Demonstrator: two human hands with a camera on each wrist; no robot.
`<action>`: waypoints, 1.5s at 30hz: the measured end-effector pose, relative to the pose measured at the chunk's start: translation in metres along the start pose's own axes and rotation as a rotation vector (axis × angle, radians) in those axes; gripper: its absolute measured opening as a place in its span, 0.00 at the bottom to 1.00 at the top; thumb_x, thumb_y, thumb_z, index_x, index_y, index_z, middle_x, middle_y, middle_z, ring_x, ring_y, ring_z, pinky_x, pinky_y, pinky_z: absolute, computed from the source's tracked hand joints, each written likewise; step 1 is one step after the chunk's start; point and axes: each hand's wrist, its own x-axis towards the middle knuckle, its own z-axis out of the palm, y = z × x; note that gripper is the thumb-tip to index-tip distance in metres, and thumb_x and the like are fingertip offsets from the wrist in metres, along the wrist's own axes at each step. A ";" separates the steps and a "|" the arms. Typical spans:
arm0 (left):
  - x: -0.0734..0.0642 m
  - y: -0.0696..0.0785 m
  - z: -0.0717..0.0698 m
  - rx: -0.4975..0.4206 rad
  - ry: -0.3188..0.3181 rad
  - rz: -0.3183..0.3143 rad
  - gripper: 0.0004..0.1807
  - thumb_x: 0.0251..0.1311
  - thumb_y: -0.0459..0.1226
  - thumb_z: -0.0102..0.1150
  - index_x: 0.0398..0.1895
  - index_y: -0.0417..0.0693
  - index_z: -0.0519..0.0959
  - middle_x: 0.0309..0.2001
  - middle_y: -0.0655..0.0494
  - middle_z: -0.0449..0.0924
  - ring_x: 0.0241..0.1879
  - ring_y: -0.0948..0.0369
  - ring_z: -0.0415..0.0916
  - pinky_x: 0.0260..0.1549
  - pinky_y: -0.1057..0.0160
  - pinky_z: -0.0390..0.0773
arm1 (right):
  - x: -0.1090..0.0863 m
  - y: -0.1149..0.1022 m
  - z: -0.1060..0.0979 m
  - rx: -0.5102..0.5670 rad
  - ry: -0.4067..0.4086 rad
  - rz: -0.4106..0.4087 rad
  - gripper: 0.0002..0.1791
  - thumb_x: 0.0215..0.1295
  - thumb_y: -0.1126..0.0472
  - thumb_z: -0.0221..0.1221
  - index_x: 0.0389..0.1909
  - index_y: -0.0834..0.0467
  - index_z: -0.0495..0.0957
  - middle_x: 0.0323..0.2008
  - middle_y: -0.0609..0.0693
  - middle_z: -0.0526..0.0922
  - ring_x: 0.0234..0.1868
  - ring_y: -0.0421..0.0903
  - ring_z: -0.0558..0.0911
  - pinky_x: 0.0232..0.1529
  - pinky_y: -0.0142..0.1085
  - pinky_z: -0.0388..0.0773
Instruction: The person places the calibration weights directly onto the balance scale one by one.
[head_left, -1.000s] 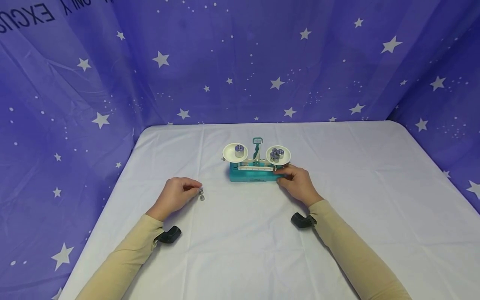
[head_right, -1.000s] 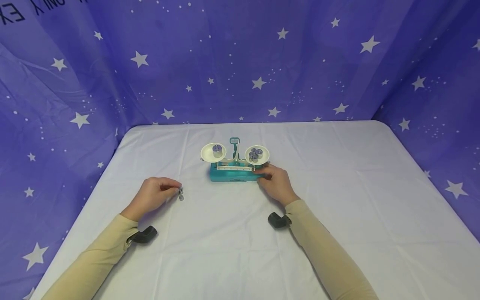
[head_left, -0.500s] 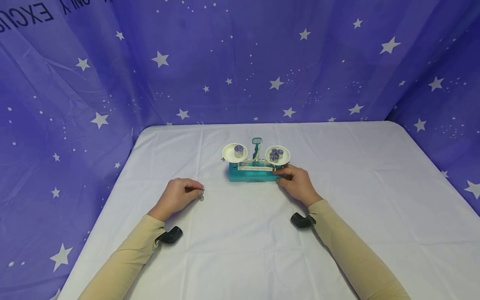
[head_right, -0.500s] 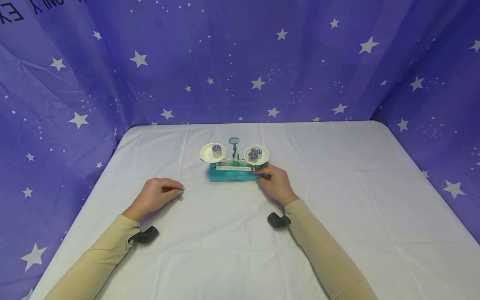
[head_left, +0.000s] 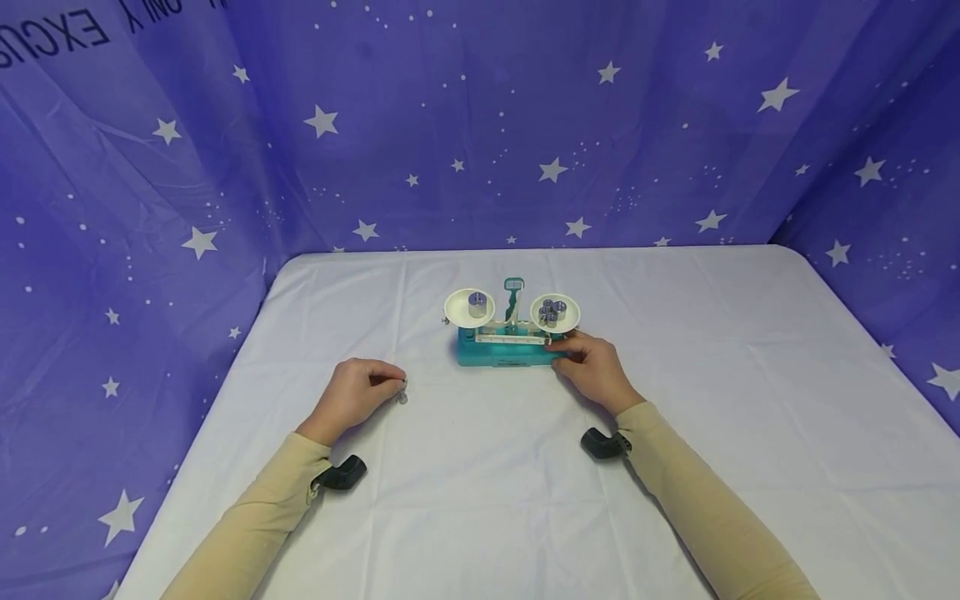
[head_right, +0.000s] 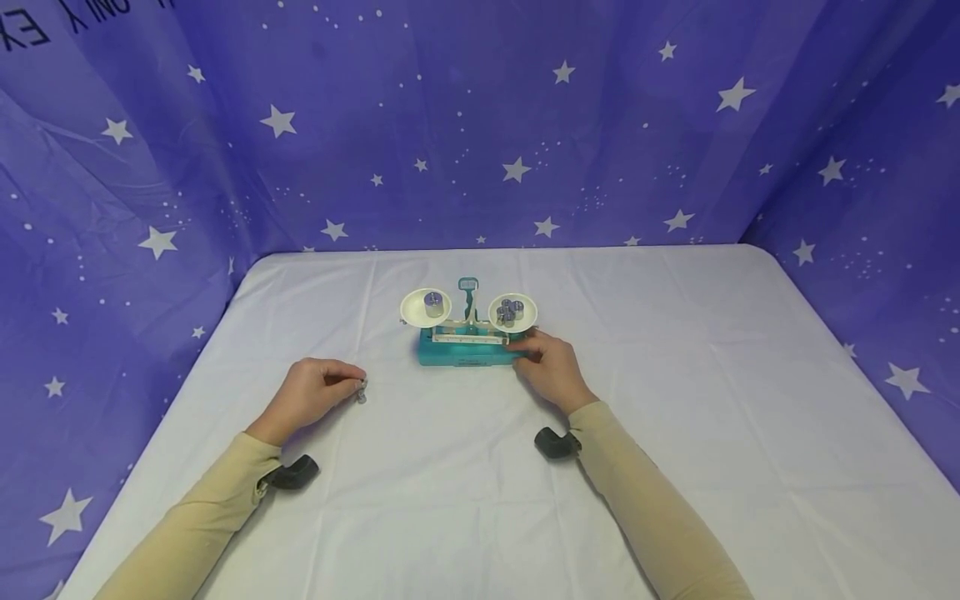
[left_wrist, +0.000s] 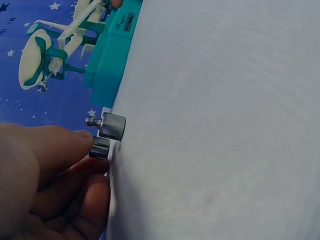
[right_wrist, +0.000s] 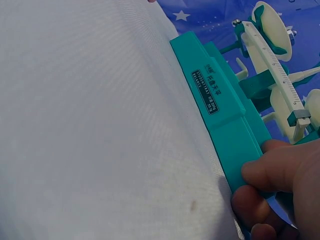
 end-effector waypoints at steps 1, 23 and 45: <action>0.000 0.000 0.000 0.000 0.002 -0.004 0.06 0.60 0.33 0.68 0.37 0.44 0.91 0.38 0.50 0.91 0.36 0.59 0.86 0.37 0.69 0.81 | 0.000 0.000 0.000 0.001 0.001 -0.001 0.14 0.59 0.72 0.65 0.46 0.62 0.88 0.60 0.61 0.83 0.50 0.53 0.83 0.44 0.31 0.78; -0.001 0.001 0.000 -0.036 0.164 0.023 0.05 0.54 0.31 0.67 0.31 0.45 0.90 0.30 0.52 0.91 0.29 0.69 0.81 0.31 0.75 0.76 | 0.001 0.001 0.000 0.009 -0.002 0.000 0.14 0.59 0.72 0.65 0.46 0.61 0.88 0.59 0.61 0.84 0.46 0.52 0.81 0.44 0.32 0.78; 0.011 0.020 -0.003 -0.096 0.173 0.030 0.07 0.55 0.29 0.64 0.31 0.43 0.90 0.30 0.49 0.90 0.29 0.63 0.82 0.32 0.72 0.78 | -0.001 0.000 0.000 -0.010 0.006 -0.004 0.15 0.58 0.72 0.65 0.46 0.61 0.89 0.61 0.61 0.83 0.45 0.50 0.81 0.41 0.30 0.77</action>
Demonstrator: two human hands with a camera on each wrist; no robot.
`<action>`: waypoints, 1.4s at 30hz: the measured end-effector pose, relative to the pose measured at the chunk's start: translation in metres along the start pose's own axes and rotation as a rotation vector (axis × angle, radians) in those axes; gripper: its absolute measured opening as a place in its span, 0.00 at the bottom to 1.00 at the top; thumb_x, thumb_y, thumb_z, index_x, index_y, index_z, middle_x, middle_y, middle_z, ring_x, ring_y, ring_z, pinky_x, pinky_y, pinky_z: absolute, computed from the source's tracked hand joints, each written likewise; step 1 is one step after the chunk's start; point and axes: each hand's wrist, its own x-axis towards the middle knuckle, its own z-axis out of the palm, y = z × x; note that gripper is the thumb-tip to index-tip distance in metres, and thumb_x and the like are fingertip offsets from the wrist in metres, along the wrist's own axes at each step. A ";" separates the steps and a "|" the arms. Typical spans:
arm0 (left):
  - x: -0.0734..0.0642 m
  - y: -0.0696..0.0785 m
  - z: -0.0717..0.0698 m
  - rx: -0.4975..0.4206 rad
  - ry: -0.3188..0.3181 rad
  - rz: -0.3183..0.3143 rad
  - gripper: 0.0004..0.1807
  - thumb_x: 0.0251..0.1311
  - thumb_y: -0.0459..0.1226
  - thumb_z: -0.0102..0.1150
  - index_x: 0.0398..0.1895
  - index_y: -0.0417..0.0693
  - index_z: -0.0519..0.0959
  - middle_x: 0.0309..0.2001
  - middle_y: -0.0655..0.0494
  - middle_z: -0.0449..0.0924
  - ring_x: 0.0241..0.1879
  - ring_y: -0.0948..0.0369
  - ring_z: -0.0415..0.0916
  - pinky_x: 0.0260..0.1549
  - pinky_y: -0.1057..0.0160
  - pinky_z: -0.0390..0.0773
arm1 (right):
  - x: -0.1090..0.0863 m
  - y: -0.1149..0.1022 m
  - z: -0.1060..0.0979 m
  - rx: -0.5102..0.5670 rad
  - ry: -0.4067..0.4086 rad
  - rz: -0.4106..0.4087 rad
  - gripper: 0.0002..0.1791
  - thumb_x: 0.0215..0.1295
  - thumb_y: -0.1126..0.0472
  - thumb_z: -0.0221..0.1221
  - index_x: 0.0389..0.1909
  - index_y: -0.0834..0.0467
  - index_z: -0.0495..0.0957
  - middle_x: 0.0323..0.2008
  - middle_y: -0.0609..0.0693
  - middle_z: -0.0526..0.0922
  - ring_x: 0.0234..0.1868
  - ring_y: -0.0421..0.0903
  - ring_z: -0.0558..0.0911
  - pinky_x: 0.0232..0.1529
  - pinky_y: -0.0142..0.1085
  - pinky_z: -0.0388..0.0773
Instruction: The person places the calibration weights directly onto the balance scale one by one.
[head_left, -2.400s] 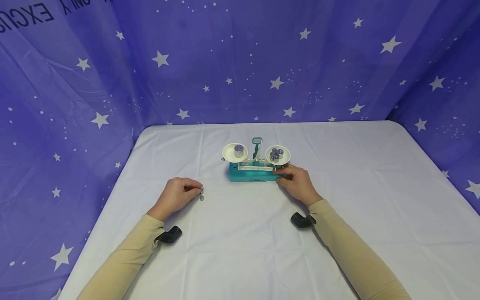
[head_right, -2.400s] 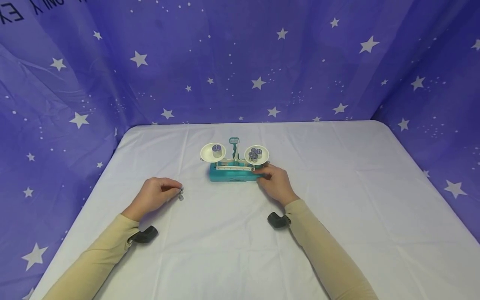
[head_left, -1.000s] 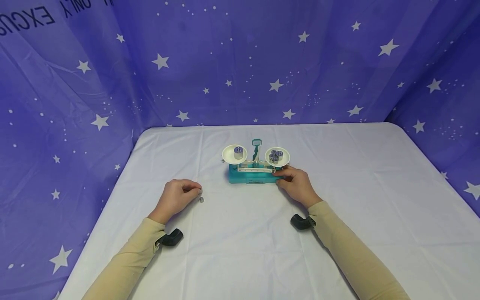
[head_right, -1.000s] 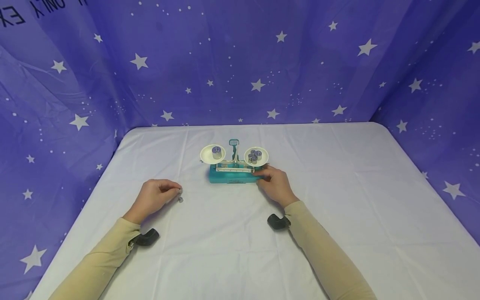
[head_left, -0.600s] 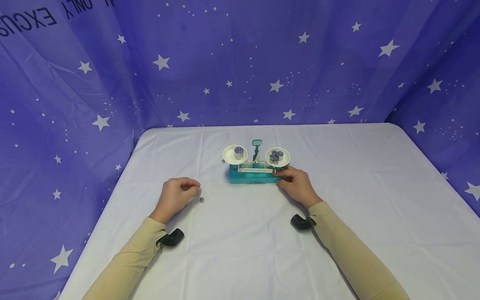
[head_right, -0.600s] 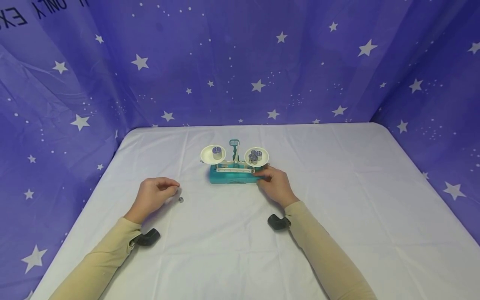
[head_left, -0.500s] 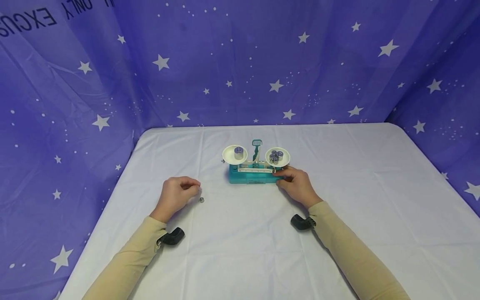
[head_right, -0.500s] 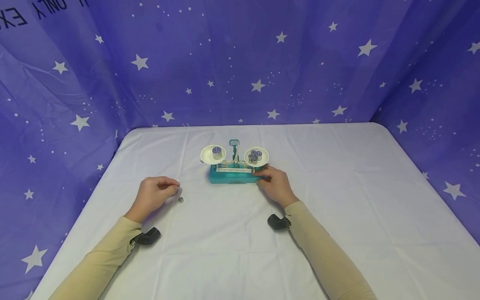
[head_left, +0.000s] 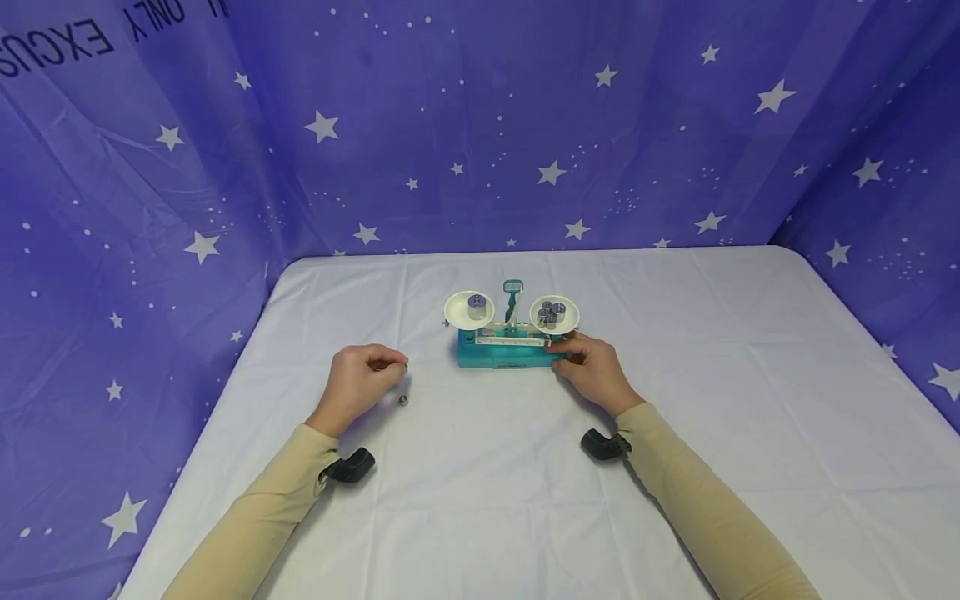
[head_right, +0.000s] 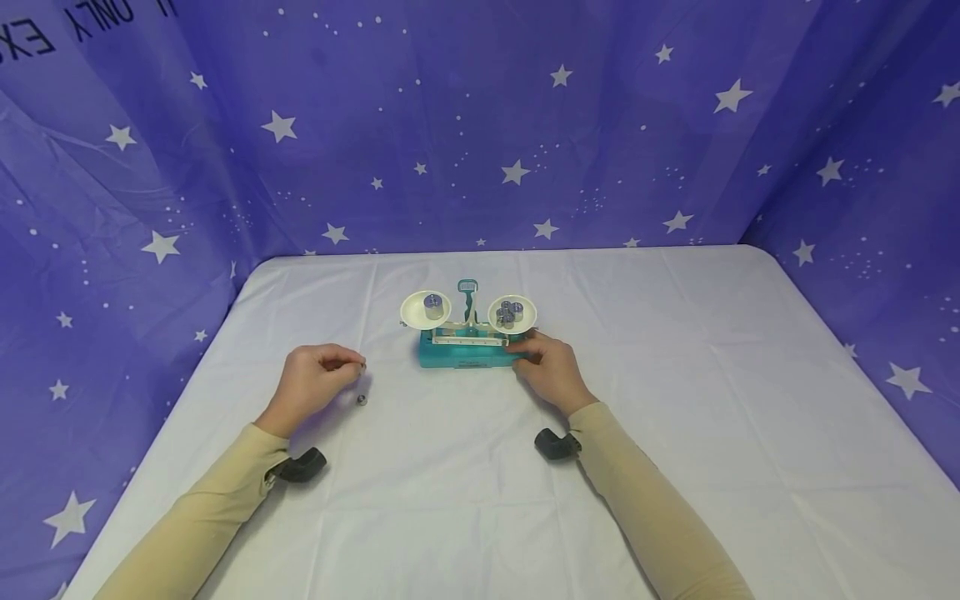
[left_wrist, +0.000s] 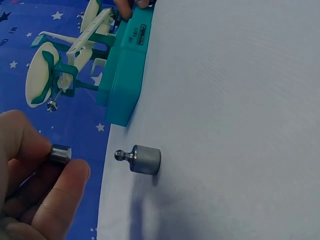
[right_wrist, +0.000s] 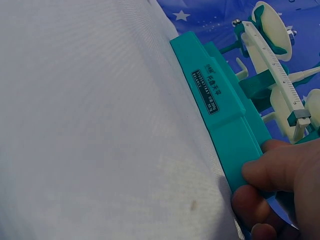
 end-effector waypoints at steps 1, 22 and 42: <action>0.001 0.001 0.000 -0.009 0.001 -0.007 0.07 0.55 0.29 0.64 0.31 0.42 0.90 0.30 0.49 0.90 0.29 0.63 0.83 0.32 0.73 0.78 | 0.000 0.000 0.000 -0.001 0.000 -0.001 0.15 0.58 0.72 0.65 0.46 0.61 0.89 0.61 0.61 0.83 0.45 0.50 0.81 0.41 0.30 0.77; 0.045 0.050 -0.012 -0.081 -0.006 0.039 0.08 0.58 0.31 0.64 0.38 0.43 0.91 0.36 0.46 0.91 0.34 0.62 0.87 0.34 0.73 0.82 | 0.000 0.000 -0.001 0.000 0.001 0.012 0.15 0.59 0.72 0.65 0.46 0.60 0.89 0.59 0.60 0.84 0.45 0.51 0.81 0.43 0.32 0.78; 0.090 0.090 0.006 0.014 -0.127 0.062 0.09 0.61 0.33 0.64 0.40 0.40 0.90 0.41 0.45 0.90 0.39 0.52 0.87 0.38 0.57 0.85 | -0.001 -0.003 -0.001 0.019 0.006 0.006 0.15 0.58 0.73 0.65 0.46 0.61 0.89 0.59 0.61 0.83 0.44 0.51 0.82 0.42 0.31 0.78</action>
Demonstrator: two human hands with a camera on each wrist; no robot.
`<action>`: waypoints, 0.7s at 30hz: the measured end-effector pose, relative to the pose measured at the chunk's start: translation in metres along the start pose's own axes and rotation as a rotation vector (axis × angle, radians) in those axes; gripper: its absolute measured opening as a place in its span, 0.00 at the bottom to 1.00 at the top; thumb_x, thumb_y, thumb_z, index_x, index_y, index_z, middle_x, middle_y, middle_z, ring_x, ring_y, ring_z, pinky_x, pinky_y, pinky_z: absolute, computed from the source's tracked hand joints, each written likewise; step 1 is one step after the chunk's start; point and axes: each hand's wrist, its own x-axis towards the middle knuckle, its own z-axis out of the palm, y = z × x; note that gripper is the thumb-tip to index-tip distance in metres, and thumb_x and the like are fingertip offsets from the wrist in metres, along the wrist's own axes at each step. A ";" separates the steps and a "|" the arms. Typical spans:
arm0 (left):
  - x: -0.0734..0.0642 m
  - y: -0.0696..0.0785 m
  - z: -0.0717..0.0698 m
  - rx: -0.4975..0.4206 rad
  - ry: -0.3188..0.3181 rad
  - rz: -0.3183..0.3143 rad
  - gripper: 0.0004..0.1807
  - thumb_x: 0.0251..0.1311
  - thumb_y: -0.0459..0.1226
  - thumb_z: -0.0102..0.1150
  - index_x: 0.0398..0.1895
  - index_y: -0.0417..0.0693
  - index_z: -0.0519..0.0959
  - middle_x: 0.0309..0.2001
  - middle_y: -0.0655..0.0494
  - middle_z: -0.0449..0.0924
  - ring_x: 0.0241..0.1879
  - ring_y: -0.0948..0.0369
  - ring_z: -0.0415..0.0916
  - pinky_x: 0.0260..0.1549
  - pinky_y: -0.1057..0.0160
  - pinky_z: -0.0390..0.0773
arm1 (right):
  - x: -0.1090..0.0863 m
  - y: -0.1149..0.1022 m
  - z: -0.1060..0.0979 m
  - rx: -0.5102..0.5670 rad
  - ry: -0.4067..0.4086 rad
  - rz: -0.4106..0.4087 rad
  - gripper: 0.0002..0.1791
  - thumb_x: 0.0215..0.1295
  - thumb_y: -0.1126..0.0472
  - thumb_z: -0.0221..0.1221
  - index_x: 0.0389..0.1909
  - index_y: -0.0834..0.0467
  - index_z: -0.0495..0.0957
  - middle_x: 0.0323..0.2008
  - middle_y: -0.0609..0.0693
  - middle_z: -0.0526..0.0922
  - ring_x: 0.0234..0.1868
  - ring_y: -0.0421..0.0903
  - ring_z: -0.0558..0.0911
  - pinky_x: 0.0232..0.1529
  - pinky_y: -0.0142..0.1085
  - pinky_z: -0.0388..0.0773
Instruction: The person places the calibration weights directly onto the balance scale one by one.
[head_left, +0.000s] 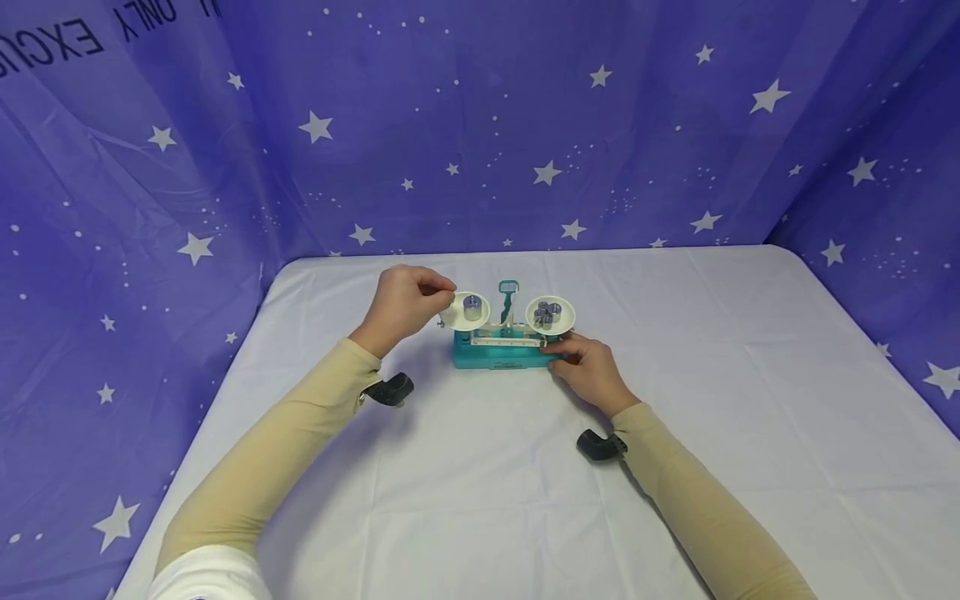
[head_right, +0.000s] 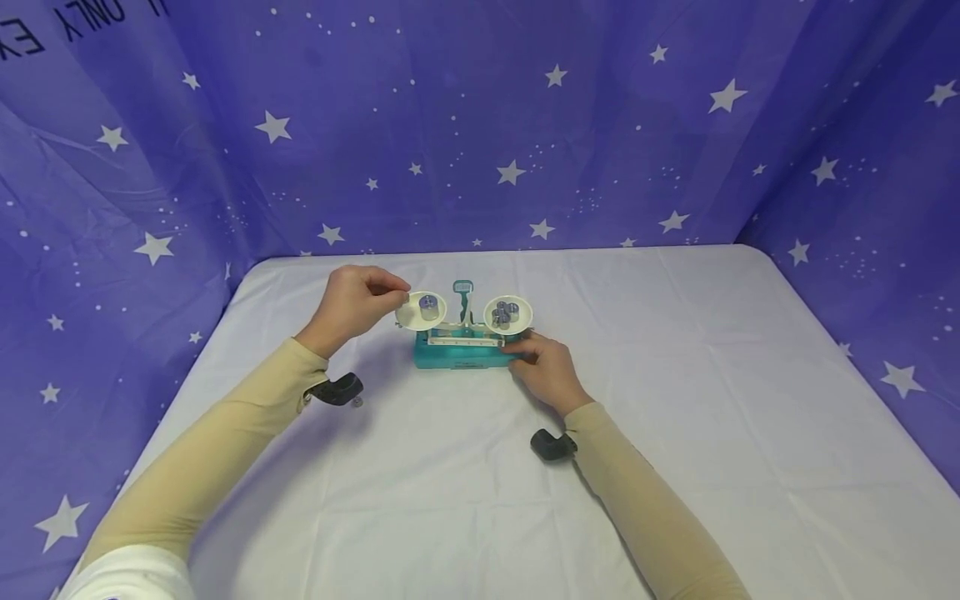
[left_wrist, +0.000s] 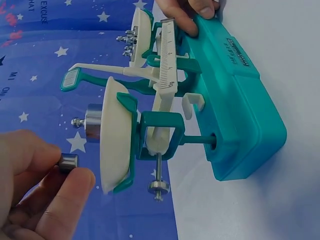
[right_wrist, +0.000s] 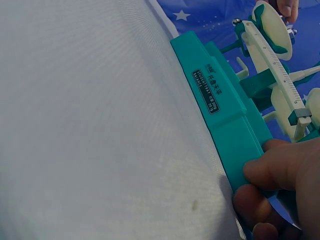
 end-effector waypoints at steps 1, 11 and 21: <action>0.001 0.001 0.001 0.007 -0.006 0.005 0.09 0.61 0.33 0.63 0.40 0.40 0.90 0.41 0.45 0.90 0.39 0.52 0.87 0.38 0.57 0.85 | 0.000 0.000 0.000 -0.001 0.000 0.001 0.15 0.58 0.73 0.65 0.46 0.61 0.89 0.60 0.61 0.83 0.44 0.51 0.82 0.42 0.32 0.78; 0.006 0.000 0.009 0.079 -0.011 0.066 0.09 0.59 0.30 0.62 0.38 0.40 0.90 0.39 0.45 0.91 0.36 0.53 0.87 0.35 0.57 0.86 | 0.002 0.003 0.000 0.002 0.003 -0.008 0.14 0.57 0.73 0.65 0.45 0.61 0.89 0.57 0.60 0.85 0.41 0.49 0.80 0.39 0.30 0.76; 0.010 0.005 0.014 0.159 -0.039 0.098 0.09 0.58 0.28 0.63 0.38 0.39 0.90 0.38 0.45 0.91 0.35 0.54 0.87 0.34 0.59 0.87 | 0.002 0.003 0.001 -0.004 0.010 -0.012 0.14 0.57 0.73 0.65 0.43 0.61 0.89 0.55 0.60 0.86 0.36 0.47 0.77 0.35 0.29 0.73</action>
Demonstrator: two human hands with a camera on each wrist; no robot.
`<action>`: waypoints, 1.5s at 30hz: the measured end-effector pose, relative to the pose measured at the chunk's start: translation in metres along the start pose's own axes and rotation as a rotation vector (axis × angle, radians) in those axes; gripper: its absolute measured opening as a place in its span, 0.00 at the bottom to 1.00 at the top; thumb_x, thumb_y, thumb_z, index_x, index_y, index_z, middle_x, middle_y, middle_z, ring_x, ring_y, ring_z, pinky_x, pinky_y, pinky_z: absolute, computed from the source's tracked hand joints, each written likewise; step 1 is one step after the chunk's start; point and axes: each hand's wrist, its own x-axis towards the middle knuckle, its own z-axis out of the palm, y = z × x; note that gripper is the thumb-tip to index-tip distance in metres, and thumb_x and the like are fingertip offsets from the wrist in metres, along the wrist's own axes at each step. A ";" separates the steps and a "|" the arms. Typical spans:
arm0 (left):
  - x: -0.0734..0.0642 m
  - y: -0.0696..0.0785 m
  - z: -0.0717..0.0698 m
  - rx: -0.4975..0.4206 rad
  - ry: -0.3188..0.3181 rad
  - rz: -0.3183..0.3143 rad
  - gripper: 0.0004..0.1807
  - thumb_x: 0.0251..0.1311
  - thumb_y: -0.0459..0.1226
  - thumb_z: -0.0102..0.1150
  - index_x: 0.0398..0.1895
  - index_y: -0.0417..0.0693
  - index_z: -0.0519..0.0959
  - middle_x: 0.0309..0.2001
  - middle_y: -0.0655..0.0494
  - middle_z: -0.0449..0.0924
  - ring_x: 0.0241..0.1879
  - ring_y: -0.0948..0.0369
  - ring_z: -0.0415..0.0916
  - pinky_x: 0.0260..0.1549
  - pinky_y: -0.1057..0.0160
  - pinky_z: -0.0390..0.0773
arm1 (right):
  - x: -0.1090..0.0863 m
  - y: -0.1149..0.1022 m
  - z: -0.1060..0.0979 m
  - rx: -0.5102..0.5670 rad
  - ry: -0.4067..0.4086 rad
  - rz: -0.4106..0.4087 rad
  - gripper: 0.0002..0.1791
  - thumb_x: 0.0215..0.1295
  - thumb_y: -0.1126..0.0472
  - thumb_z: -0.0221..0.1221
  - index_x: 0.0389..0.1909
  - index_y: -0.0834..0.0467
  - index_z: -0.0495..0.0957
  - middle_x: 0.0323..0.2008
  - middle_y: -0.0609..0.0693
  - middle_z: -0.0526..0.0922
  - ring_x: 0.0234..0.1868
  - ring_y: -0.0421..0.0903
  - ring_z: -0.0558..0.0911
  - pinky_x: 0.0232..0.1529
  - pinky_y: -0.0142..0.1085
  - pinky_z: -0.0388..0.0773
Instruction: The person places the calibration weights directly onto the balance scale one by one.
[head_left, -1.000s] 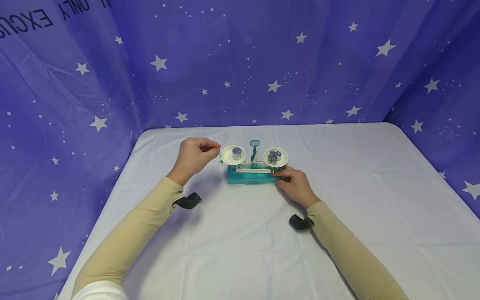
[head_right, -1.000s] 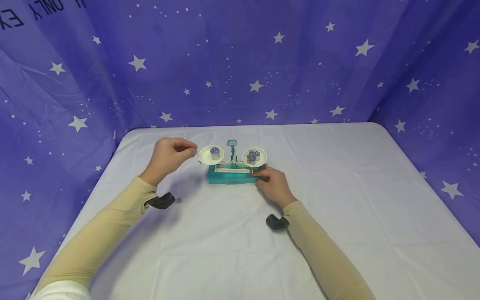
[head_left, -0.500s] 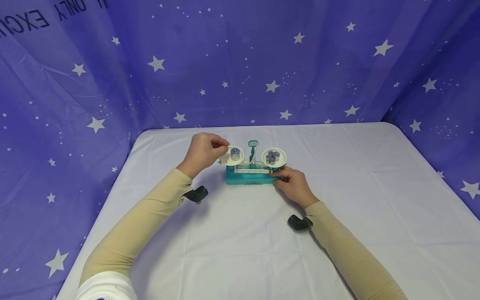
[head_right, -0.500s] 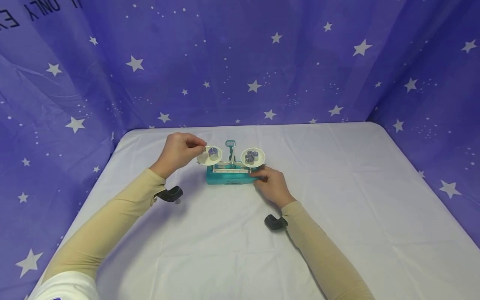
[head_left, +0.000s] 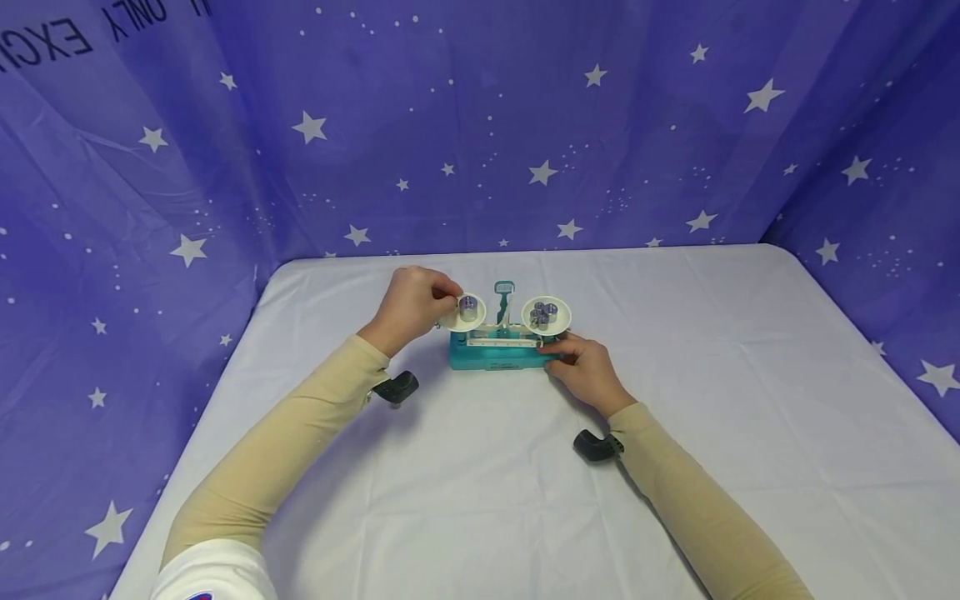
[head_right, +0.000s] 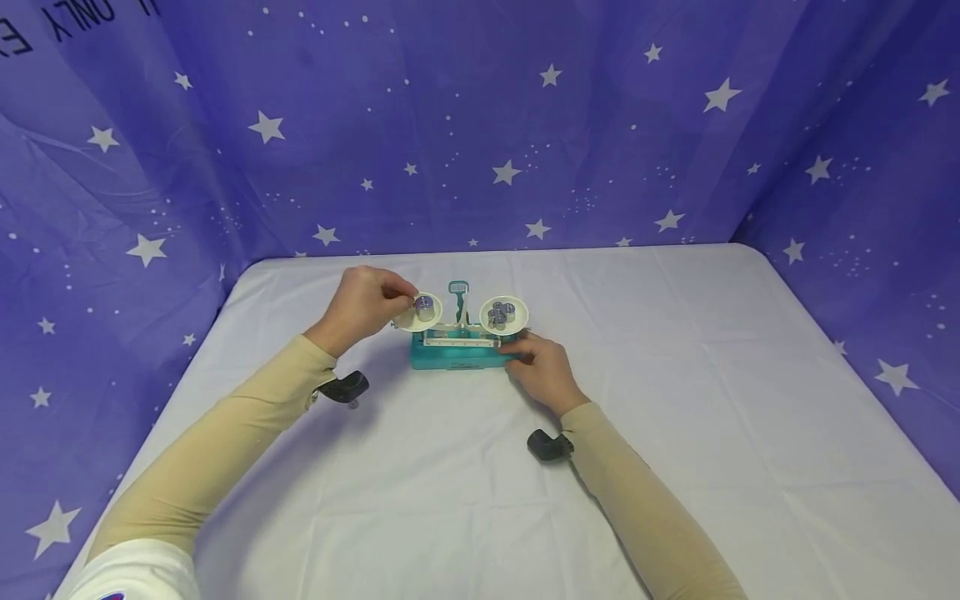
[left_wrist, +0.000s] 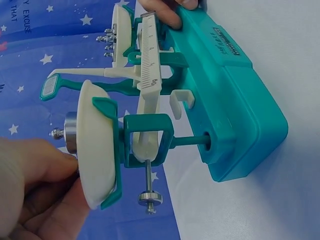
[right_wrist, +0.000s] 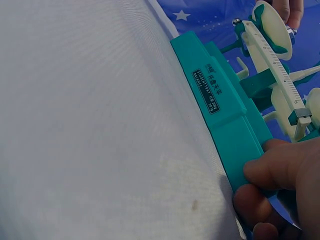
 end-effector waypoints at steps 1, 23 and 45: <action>0.000 0.000 0.000 0.001 -0.004 0.002 0.09 0.57 0.28 0.63 0.38 0.39 0.90 0.38 0.45 0.91 0.35 0.54 0.87 0.33 0.59 0.87 | 0.000 0.000 0.000 0.000 0.000 0.000 0.14 0.57 0.72 0.65 0.43 0.61 0.89 0.55 0.60 0.86 0.36 0.47 0.77 0.35 0.29 0.73; -0.008 0.000 -0.005 0.008 0.026 0.051 0.11 0.60 0.27 0.59 0.41 0.40 0.90 0.41 0.46 0.91 0.37 0.54 0.86 0.37 0.56 0.85 | -0.001 -0.001 0.000 -0.007 -0.006 0.013 0.14 0.58 0.72 0.65 0.45 0.61 0.89 0.58 0.60 0.85 0.43 0.50 0.81 0.41 0.32 0.78; -0.082 -0.038 -0.034 -0.010 0.182 -0.001 0.08 0.58 0.28 0.64 0.37 0.40 0.90 0.35 0.46 0.91 0.33 0.53 0.87 0.34 0.63 0.83 | -0.002 -0.004 -0.001 0.005 -0.015 0.027 0.15 0.59 0.72 0.64 0.46 0.61 0.88 0.60 0.61 0.83 0.44 0.50 0.82 0.42 0.32 0.78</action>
